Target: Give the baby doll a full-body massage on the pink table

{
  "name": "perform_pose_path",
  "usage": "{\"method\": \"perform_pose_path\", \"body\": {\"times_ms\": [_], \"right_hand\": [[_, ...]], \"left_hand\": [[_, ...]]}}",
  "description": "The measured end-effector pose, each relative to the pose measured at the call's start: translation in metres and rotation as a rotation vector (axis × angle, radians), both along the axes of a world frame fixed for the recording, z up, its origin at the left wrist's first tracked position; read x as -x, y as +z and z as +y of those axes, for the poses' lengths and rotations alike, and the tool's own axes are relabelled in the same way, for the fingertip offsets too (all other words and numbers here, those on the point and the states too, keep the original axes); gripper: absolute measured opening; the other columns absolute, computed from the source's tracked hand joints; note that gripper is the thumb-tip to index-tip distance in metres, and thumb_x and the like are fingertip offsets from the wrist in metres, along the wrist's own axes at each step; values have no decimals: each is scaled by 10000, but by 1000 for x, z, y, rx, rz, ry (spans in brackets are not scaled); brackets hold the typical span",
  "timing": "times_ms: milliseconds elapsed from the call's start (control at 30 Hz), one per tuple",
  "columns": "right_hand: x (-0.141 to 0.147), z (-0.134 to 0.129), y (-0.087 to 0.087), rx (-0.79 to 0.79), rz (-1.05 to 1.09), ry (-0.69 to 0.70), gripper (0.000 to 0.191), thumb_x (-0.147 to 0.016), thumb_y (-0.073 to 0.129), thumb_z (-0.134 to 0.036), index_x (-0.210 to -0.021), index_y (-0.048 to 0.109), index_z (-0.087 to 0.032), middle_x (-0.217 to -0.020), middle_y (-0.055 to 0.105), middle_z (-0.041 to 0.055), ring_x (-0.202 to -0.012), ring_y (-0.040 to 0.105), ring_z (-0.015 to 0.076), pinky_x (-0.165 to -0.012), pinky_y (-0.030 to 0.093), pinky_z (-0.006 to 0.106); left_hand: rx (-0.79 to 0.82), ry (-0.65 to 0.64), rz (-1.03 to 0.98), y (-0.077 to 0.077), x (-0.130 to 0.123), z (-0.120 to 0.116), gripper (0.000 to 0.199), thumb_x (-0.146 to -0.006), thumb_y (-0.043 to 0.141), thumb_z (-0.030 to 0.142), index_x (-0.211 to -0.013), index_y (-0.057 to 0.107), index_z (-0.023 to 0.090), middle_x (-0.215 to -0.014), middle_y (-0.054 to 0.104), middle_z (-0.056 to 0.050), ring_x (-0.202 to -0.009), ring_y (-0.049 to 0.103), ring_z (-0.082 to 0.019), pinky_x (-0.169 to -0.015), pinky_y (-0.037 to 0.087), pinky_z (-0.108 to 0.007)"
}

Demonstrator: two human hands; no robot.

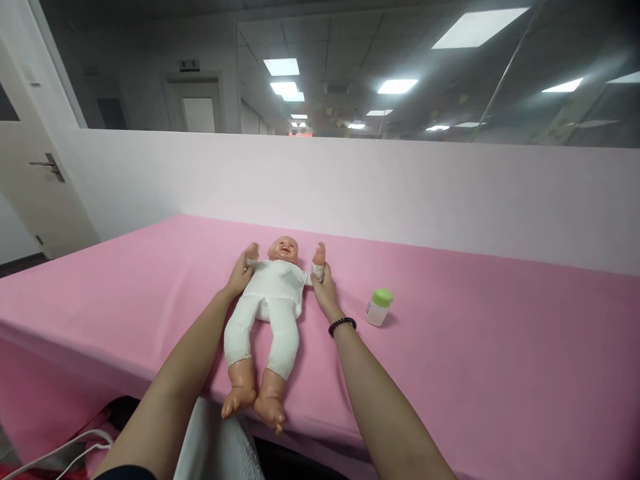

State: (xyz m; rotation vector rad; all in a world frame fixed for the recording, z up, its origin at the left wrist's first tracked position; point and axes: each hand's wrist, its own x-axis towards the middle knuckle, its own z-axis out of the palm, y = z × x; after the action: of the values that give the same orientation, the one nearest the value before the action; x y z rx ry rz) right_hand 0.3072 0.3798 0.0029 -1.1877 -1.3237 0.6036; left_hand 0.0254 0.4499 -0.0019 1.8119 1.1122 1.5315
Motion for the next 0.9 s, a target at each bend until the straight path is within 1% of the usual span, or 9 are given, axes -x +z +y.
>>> {"method": "perform_pose_path", "body": {"times_ms": [100, 200, 300, 400, 567, 700, 767, 800, 900], "right_hand": [[5, 3, -6, -169, -162, 130, 540, -800, 433, -166, -1317, 559, -253, -1336, 582, 48, -1264, 520, 219, -1132, 377, 416], [7, 8, -11, -249, -254, 126, 560, -745, 392, -94, -1218, 656, -235, -1321, 579, 55, -1300, 479, 210, -1192, 302, 418], [8, 10, -10, -277, -282, 117, 596, -722, 393, -72, -1221, 666, -251, -1306, 586, 45, -1292, 478, 211, -1191, 307, 425], [9, 6, -5, -279, -328, 114, 607, -724, 402, -68, -1249, 648, -250, -1307, 588, 47, -1283, 480, 213, -1183, 318, 427], [18, -5, -1, -256, -329, 38, 615, -709, 403, -57, -1259, 631, -209, -1303, 585, 73, -1271, 486, 215, -1172, 329, 417], [25, -15, 2, -247, -299, 0, 553, -752, 471, -113, -1267, 623, -245, -1280, 607, 68, -1242, 516, 234, -1128, 379, 428], [27, -19, 5, -229, -262, 16, 510, -772, 514, -167, -1263, 615, -261, -1278, 615, 63, -1234, 524, 243, -1106, 400, 435], [28, -21, 7, -217, -227, 23, 496, -783, 525, -196, -1267, 602, -266, -1279, 617, 59, -1229, 529, 244, -1094, 413, 438], [30, -22, 14, -171, -58, -28, 519, -814, 512, -282, -1333, 509, -282, -1299, 601, 53, -1202, 553, 233, -1031, 472, 422]], "left_hand": [[-80, -101, 158, 4, -5, -7, 472, -772, 559, 86, -1212, 648, 232, -1275, 568, -82, -1259, 510, -217, -1152, 378, -394], [-105, -102, 216, 4, -6, -9, 519, -756, 508, 51, -1216, 658, 239, -1276, 544, -85, -1252, 510, -216, -1154, 388, -407], [-118, -98, 243, 1, -4, -8, 574, -767, 472, 37, -1278, 617, 255, -1302, 527, -82, -1264, 501, -213, -1152, 397, -415], [-136, -93, 240, 0, -2, -7, 573, -810, 461, 50, -1330, 572, 263, -1316, 523, -82, -1284, 484, -211, -1161, 387, -420], [-172, -130, 229, 1, -2, -8, 522, -838, 472, 67, -1308, 590, 261, -1301, 532, -84, -1298, 471, -209, -1177, 366, -421], [-177, -155, 215, 2, -5, -8, 531, -841, 495, 90, -1338, 571, 259, -1304, 511, -103, -1281, 497, -222, -1150, 398, -435], [-177, -178, 178, 3, -7, -7, 513, -861, 522, 138, -1360, 544, 253, -1321, 518, -113, -1302, 490, -238, -1143, 404, -446], [-153, -184, 112, 4, -7, -6, 505, -865, 542, 159, -1363, 530, 247, -1332, 526, -114, -1314, 485, -242, -1149, 395, -451], [31, -105, -212, 4, -6, 0, 548, -867, 599, 217, -1389, 430, 229, -1347, 545, -122, -1317, 499, -242, -1154, 384, -449]]}}
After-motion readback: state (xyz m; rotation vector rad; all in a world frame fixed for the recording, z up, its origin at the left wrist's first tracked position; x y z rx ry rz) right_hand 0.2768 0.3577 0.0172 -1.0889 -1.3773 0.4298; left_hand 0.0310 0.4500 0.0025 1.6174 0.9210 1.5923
